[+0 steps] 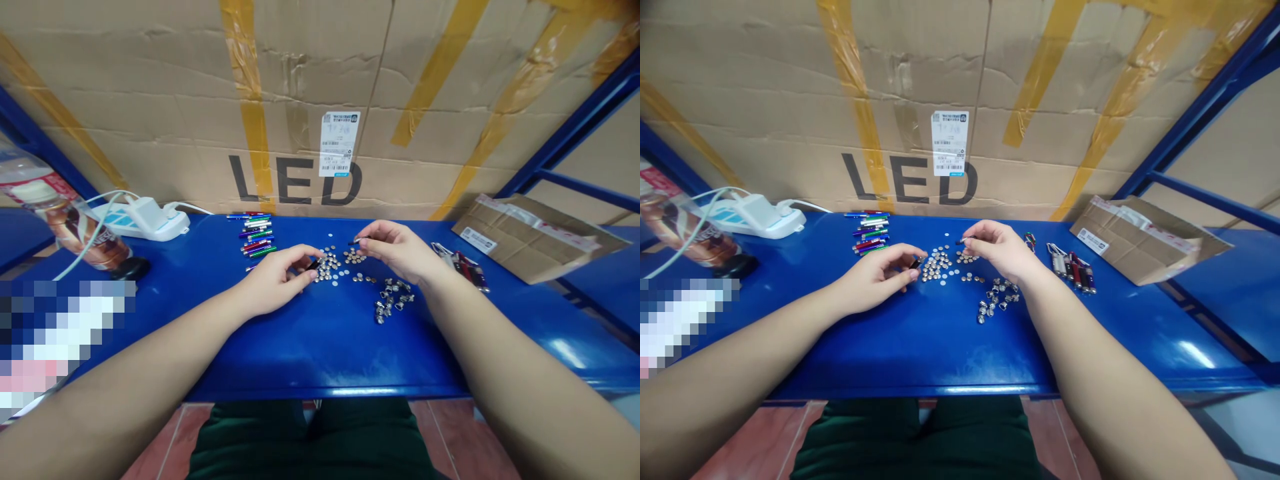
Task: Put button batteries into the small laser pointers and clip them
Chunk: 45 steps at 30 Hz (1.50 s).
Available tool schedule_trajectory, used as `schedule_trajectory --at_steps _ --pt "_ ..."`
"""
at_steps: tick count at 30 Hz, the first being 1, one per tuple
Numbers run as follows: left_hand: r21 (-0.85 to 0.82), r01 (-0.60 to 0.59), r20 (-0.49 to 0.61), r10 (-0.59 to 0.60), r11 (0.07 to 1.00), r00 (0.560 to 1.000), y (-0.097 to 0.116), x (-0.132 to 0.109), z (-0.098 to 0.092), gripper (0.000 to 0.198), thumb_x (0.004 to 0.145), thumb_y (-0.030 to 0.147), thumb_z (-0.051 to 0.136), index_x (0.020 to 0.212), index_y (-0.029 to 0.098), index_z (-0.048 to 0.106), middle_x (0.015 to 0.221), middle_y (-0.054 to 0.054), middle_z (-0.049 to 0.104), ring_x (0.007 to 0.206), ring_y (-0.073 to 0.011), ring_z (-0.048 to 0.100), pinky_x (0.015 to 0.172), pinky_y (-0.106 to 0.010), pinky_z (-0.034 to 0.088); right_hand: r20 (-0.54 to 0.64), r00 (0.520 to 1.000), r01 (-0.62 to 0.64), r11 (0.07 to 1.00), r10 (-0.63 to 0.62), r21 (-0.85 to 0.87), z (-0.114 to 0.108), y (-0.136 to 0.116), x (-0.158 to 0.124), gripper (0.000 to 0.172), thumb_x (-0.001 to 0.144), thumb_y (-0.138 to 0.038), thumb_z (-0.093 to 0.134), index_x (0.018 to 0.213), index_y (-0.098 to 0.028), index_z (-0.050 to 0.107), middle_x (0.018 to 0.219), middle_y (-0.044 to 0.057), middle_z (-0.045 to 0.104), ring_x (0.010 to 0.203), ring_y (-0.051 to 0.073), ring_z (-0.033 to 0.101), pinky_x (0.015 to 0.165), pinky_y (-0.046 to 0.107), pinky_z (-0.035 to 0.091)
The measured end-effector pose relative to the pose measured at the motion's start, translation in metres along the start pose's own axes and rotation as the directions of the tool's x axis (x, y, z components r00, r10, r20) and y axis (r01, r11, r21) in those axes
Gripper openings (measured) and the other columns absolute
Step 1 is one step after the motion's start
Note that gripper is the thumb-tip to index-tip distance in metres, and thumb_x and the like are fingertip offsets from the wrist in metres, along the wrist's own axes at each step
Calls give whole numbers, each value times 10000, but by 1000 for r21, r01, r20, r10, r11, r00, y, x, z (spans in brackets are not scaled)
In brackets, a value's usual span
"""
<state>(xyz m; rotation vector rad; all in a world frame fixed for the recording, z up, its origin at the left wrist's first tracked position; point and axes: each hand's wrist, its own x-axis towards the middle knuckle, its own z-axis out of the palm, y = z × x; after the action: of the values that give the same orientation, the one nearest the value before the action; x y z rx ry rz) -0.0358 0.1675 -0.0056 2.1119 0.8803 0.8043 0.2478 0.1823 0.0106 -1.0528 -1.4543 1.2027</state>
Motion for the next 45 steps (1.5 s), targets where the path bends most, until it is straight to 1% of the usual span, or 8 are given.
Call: schedule_trajectory --at_steps 5,10,16,24,28,33,39,45 --pt "62 -18 -6 18 998 1000 6 1 1 342 961 349 638 1268 203 677 1029 -67 704 838 -182 671 677 -283 553 96 995 20 999 -24 40 14 -8 -7 313 746 -406 893 910 -207 716 856 -1 707 719 119 685 756 307 621" --pt "84 -24 -24 26 996 999 6 1 0 346 944 357 654 1245 191 694 1049 -77 715 923 -210 670 742 -309 545 148 988 -57 992 39 115 27 -10 -12 399 777 -420 871 962 -227 576 883 -26 633 826 191 764 727 361 675" --pt "89 -14 -29 17 996 999 5 2 1 346 928 374 672 1211 178 712 1064 -89 728 932 -219 677 744 -318 559 108 993 -64 989 49 135 33 -5 -11 601 697 -340 929 1093 -251 486 813 -71 646 608 134 714 617 307 643" --pt "97 -36 -17 38 995 999 5 3 2 337 930 375 681 1201 186 747 1074 -86 757 915 -219 702 725 -305 562 150 989 10 1000 -9 -6 40 -3 -12 380 769 -371 870 1007 -184 639 808 -2 708 717 131 707 679 270 616" --pt "110 -65 0 66 992 998 6 3 1 317 943 353 670 1201 192 759 1052 -80 759 887 -204 705 719 -293 552 188 982 -6 1000 5 4 47 -5 -16 383 804 -422 835 1018 -204 603 825 -12 660 678 158 727 540 268 629" --pt "127 -77 1 78 989 997 6 3 2 318 945 352 669 1198 184 764 1008 -78 748 856 -196 695 706 -289 543 141 990 21 995 -7 -95 52 -5 -20 341 835 -399 795 1044 -205 608 949 5 643 525 101 674 417 229 589" --pt "137 -65 3 65 988 998 7 3 1 321 948 355 662 1195 176 764 1050 -89 757 887 -204 699 748 -302 550 165 981 123 986 -103 -115 53 4 -17 179 901 -338 701 995 -204 628 765 -23 650 612 127 711 609 262 647" --pt "161 -76 4 76 984 997 7 3 1 313 953 358 658 1183 177 768 1023 -85 758 865 -201 691 775 -312 549 140 988 97 966 -65 -241 52 5 -19 178 924 -357 670 1012 -223 592 764 -26 658 606 145 725 535 241 615"
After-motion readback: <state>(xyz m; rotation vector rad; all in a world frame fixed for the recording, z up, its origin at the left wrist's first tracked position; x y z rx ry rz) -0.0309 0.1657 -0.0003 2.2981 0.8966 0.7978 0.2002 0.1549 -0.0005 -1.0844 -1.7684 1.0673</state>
